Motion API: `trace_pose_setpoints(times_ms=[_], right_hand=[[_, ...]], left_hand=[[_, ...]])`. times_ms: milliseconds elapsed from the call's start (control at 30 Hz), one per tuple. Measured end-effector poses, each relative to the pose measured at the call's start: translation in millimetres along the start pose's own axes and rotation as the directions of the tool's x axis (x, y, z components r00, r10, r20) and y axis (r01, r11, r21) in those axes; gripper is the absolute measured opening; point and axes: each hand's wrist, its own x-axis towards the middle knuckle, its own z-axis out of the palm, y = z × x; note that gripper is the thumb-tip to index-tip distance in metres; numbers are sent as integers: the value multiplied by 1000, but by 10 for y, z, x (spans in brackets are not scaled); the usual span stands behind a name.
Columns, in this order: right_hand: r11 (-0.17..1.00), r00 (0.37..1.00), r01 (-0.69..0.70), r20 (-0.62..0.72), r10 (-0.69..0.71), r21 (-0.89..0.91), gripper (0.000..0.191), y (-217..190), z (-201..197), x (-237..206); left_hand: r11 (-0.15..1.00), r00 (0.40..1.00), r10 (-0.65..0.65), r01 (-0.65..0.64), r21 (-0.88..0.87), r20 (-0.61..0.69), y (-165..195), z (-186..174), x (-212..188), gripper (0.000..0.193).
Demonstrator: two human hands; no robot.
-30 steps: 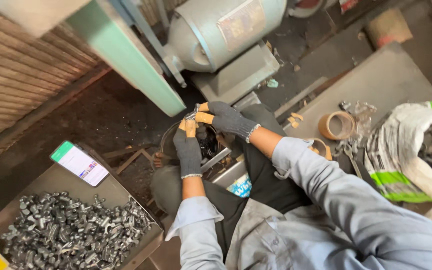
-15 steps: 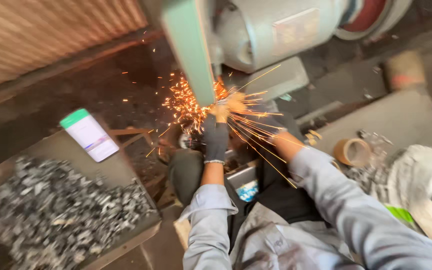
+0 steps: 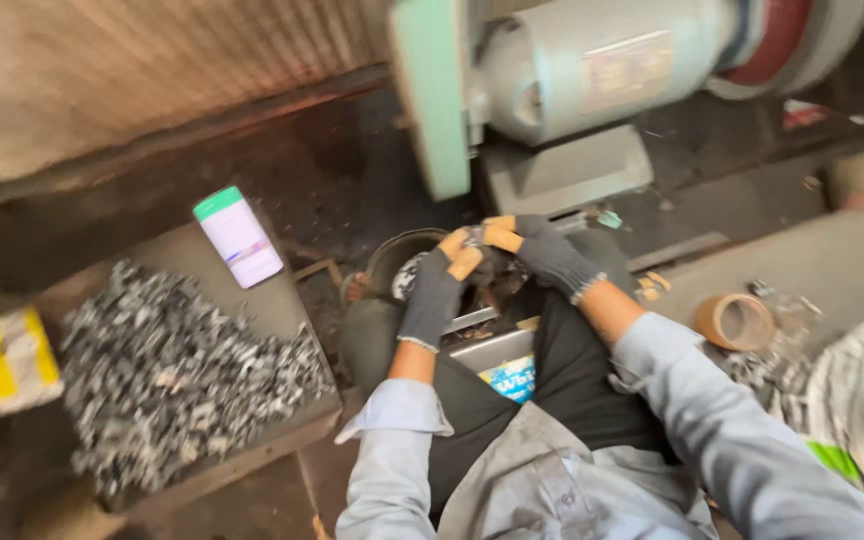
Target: The person sits on the floor at a bench grinder and grinds small metal castings one at a time, holding each piece against the spinning abrasive belt with both hands until sparks fly, then places the finished piece into a growing pile on a tray beside them and picks up the next rough casting from a container.
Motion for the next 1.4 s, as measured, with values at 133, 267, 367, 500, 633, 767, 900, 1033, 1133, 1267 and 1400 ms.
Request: trace_pose_setpoints(times_ms=[133,267,367,500,633,767,900,1033,1133,1267,1400], right_hand=[[994,990,85,-111,-93,-67,30,44,34,342],[999,983,2,-181,-9,-40,29,100,123,523],[979,983,-18,-182,-20,-204,31,145,67,470],[986,924,83,-360,-131,-145,30,181,-10,453],[974,958,-14,-276,78,226,25,85,78,480],[925,900,39,-388,-197,-378,39,-166,191,275],[811,949,-75,-291,-120,-580,46,-378,267,-6],[805,999,-34,14,52,-593,42,-446,513,-35],[648,966,172,256,36,-742,45,-452,792,22],[365,882,161,300,363,-917,48,-523,1019,-36],[402,906,197,323,273,-894,48,-644,1071,-229]], left_hand=[[969,968,-159,191,159,-193,-42,-12,254,30],[984,956,-58,103,145,-287,-30,21,346,26],[904,956,60,70,422,-287,-47,69,359,26],[964,981,103,-58,258,-163,-86,169,464,25],[895,942,205,-71,440,-267,63,285,518,27],[759,976,190,-75,647,-110,644,12,133,32],[295,877,480,-191,936,28,1349,-1148,-539,21],[-519,895,363,426,741,-260,1387,-2387,-775,19],[-430,824,552,415,802,-131,1052,-2744,-710,20],[-492,892,421,375,786,-162,1034,-2660,-811,18],[-549,966,193,252,797,-172,1414,-2419,-909,13]])
